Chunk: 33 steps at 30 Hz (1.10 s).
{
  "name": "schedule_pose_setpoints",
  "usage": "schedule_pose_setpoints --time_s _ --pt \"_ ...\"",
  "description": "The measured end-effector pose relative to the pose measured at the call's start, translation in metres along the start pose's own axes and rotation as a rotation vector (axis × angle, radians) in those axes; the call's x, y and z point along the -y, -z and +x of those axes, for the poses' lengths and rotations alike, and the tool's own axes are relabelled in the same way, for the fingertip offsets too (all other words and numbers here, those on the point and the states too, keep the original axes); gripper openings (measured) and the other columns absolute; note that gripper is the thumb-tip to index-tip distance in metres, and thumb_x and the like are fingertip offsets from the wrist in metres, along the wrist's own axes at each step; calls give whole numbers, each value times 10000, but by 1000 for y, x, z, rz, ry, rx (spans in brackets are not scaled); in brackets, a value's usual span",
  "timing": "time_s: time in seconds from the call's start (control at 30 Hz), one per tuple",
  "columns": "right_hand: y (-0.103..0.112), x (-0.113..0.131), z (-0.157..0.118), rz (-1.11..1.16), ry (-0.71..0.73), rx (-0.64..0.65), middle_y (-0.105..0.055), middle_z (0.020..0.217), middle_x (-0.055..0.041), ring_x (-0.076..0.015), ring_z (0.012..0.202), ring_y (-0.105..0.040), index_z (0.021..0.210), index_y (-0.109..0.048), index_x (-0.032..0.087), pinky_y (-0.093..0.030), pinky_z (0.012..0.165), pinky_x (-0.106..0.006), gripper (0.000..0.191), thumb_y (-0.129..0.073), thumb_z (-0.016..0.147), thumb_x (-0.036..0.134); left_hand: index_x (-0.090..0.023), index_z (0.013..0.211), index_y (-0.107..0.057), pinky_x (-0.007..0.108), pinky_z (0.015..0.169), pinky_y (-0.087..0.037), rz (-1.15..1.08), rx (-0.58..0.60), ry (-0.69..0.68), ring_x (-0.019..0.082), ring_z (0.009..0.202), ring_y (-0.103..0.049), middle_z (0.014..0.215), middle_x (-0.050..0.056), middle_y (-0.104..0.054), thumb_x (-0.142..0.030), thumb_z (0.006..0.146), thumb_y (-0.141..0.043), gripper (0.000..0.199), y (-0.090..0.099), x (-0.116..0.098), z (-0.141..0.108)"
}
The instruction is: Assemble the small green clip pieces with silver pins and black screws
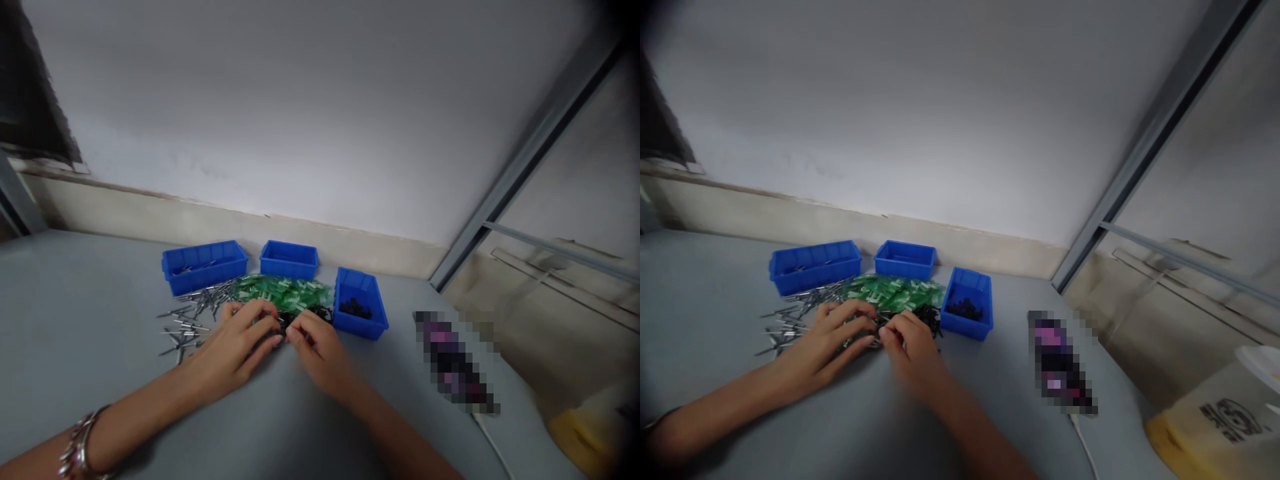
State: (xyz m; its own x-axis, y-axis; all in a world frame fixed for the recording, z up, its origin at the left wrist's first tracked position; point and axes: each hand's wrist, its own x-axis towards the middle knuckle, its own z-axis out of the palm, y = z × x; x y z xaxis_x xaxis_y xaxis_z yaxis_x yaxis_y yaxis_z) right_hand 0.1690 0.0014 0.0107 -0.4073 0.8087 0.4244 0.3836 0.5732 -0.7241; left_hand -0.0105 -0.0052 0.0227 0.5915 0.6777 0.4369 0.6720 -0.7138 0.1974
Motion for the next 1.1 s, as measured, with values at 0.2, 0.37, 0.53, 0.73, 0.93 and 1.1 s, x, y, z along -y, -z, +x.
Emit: schedule_pose_setpoints --time_s 0.2,0.37,0.53,0.73,0.93,1.1 --pt "-4 1 -2 34 8 -20 -439 671 26 -96 645 -423 685 -455 176 -314 587 -218 159 -434 842 193 -201 921 -548 331 790 -306 -31 3 0 204 961 -461 1030 42 -500 -248 891 -385 171 1 1 0" --pt "-6 1 -3 31 4 -22 -461 686 23 -96 653 -439 711 -476 177 -322 589 -218 133 -439 837 191 -196 900 -549 354 806 -299 -27 42 -4 201 959 -447 1024 47 -494 -240 903 -371 183 2 2 1" --pt "-8 0 -5 31 -5 -33 -468 693 21 -97 657 -448 729 -489 178 -329 587 -216 109 -451 830 193 -192 890 -562 339 788 -312 -46 5 -28 194 941 -454 1004 44 -506 -220 893 -385 179 0 4 1" --pt "-7 4 -5 26 2 -37 -473 695 19 -98 669 -453 721 -488 178 -333 602 -218 138 -439 845 214 -194 930 -550 339 805 -306 -55 14 -67 194 962 -441 1027 54 -490 -198 889 -390 165 0 4 0" --pt "-4 8 -5 19 16 -46 -475 702 18 -98 673 -454 726 -492 174 -331 602 -218 131 -437 844 193 -194 934 -545 339 807 -311 -58 14 -74 194 955 -445 1024 56 -487 -203 888 -387 165 1 2 0" --pt "-5 7 -5 7 0 -45 -481 713 14 -101 672 -458 743 -504 177 -335 598 -221 108 -444 833 175 -195 918 -557 341 791 -320 -37 3 -66 199 933 -451 1011 55 -497 -240 887 -390 175 2 2 0"
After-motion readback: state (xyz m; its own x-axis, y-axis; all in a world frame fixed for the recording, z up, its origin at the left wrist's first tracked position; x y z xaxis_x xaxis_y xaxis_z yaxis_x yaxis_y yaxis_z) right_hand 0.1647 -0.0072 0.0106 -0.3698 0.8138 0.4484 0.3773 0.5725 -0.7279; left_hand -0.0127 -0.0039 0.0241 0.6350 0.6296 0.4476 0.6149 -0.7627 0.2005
